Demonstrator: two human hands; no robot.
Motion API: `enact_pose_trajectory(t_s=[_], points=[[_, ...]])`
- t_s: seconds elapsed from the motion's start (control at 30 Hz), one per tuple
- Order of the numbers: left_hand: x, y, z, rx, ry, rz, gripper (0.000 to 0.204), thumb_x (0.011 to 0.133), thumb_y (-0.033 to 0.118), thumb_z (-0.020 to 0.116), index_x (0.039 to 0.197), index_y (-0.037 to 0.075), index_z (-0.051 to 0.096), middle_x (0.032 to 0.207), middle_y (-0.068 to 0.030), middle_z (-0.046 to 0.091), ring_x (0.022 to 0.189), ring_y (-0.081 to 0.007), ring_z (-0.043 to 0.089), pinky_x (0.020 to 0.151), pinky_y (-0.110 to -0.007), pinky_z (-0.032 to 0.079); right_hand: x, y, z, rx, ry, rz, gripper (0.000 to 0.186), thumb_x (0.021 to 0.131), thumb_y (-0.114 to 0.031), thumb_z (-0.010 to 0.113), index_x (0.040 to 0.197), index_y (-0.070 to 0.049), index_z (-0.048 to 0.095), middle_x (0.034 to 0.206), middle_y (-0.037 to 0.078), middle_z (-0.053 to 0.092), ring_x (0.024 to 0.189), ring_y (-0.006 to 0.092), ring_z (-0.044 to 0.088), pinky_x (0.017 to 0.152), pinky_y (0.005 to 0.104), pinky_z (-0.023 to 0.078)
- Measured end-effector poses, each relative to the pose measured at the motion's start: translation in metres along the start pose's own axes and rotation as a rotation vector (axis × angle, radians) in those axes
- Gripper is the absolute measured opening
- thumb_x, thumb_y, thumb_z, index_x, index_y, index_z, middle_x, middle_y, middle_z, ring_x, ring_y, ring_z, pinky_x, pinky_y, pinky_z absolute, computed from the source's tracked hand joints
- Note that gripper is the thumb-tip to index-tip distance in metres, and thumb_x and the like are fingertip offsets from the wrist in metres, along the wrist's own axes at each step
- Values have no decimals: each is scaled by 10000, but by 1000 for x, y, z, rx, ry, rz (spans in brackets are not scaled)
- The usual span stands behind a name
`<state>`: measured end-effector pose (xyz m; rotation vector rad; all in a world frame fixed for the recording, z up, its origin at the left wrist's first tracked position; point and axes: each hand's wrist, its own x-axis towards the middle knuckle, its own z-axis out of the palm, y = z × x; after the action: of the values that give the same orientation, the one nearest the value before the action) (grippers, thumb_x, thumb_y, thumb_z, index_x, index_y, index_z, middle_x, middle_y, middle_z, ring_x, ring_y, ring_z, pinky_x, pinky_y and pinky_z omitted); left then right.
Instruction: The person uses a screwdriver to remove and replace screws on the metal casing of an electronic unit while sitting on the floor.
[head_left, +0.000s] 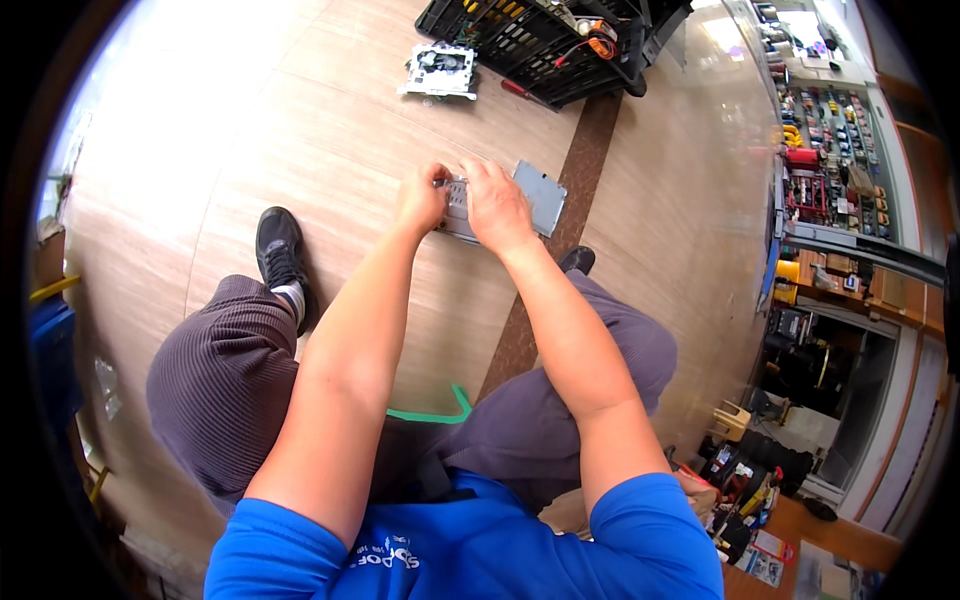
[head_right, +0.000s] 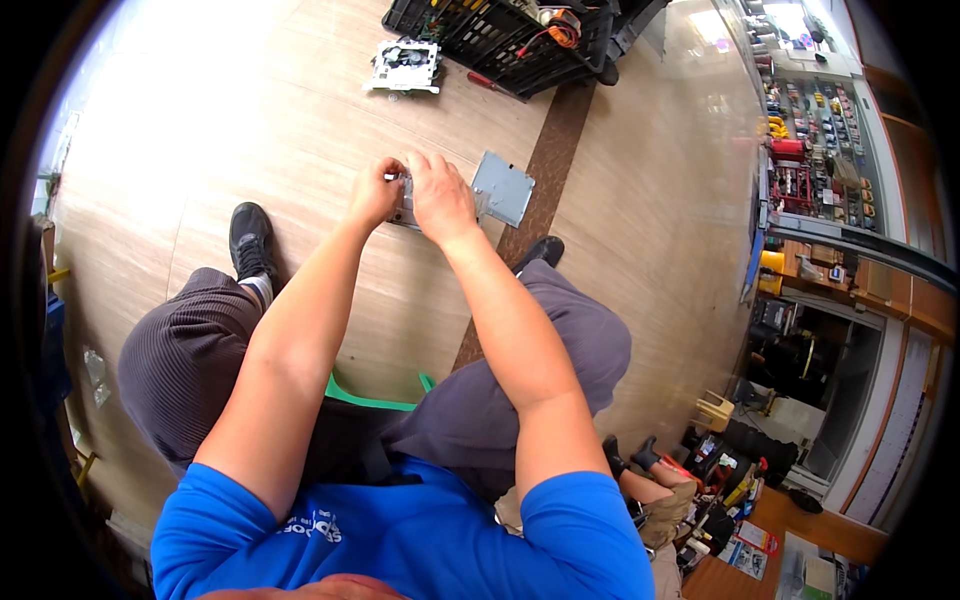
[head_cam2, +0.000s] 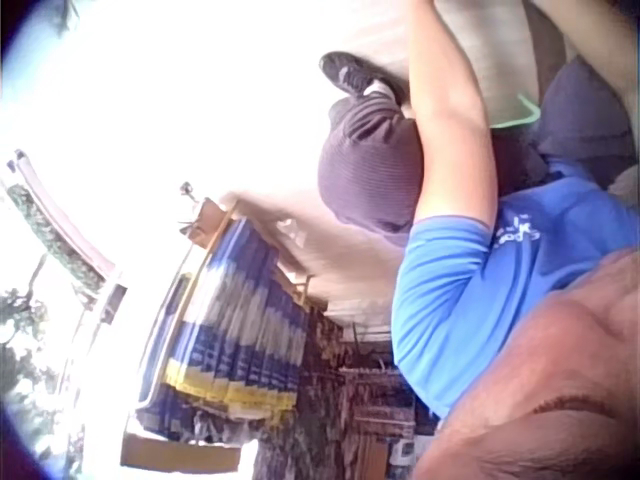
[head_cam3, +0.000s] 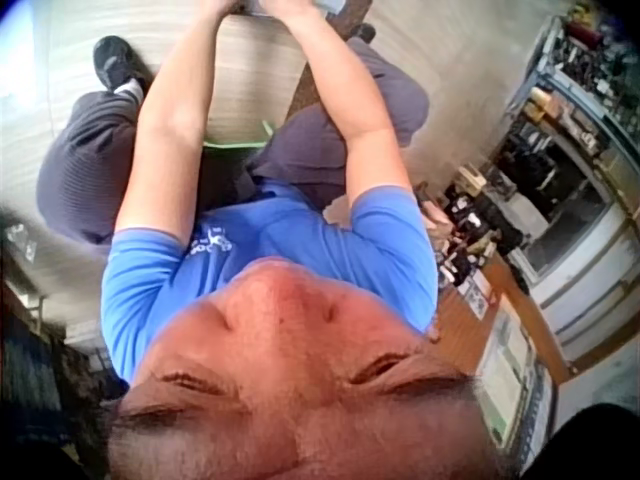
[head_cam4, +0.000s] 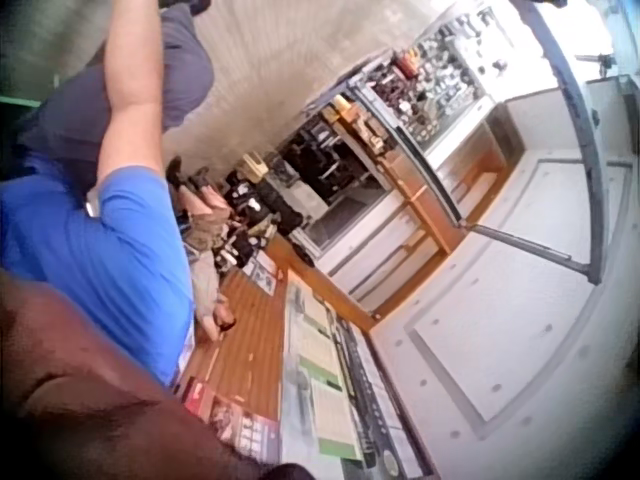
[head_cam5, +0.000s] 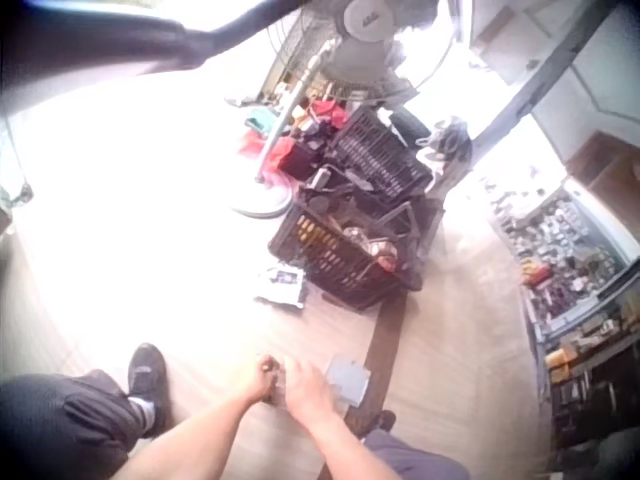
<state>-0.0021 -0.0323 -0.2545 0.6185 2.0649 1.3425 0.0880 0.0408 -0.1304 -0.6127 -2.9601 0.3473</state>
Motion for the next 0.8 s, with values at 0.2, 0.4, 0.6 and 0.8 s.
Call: enact_pose_trajectory(t_s=[0.2,0.4,0.6,0.8], points=[[0,1,-3,85,3,-27,171,818,112,715,988,117,689,951,-186,699,934,-365,663,815,-438,519,-2,-11,0,19,-85,263,313,922,-143,573,1233,-110,549,1094,170,618,961,393,632,802,475,530],[-2,2,-4,109,-6,-16,156,825,131,717,978,121,686,941,-184,701,932,-364,665,815,-444,519,-7,-5,1,8,-34,57,316,910,-138,533,1221,-79,527,1066,215,622,956,377,648,803,480,529],[-2,0,-4,111,-23,-10,147,832,130,688,977,110,671,933,-194,696,930,-374,660,811,-456,516,-10,-12,7,41,0,162,277,949,-194,514,1203,-82,515,1016,224,630,902,383,662,758,482,540],[11,-16,12,157,7,50,154,827,183,663,959,111,631,922,-233,670,906,-421,636,786,-485,502,-5,6,20,-67,-39,90,294,913,-177,515,1204,-145,546,978,159,643,872,359,658,737,468,551]])
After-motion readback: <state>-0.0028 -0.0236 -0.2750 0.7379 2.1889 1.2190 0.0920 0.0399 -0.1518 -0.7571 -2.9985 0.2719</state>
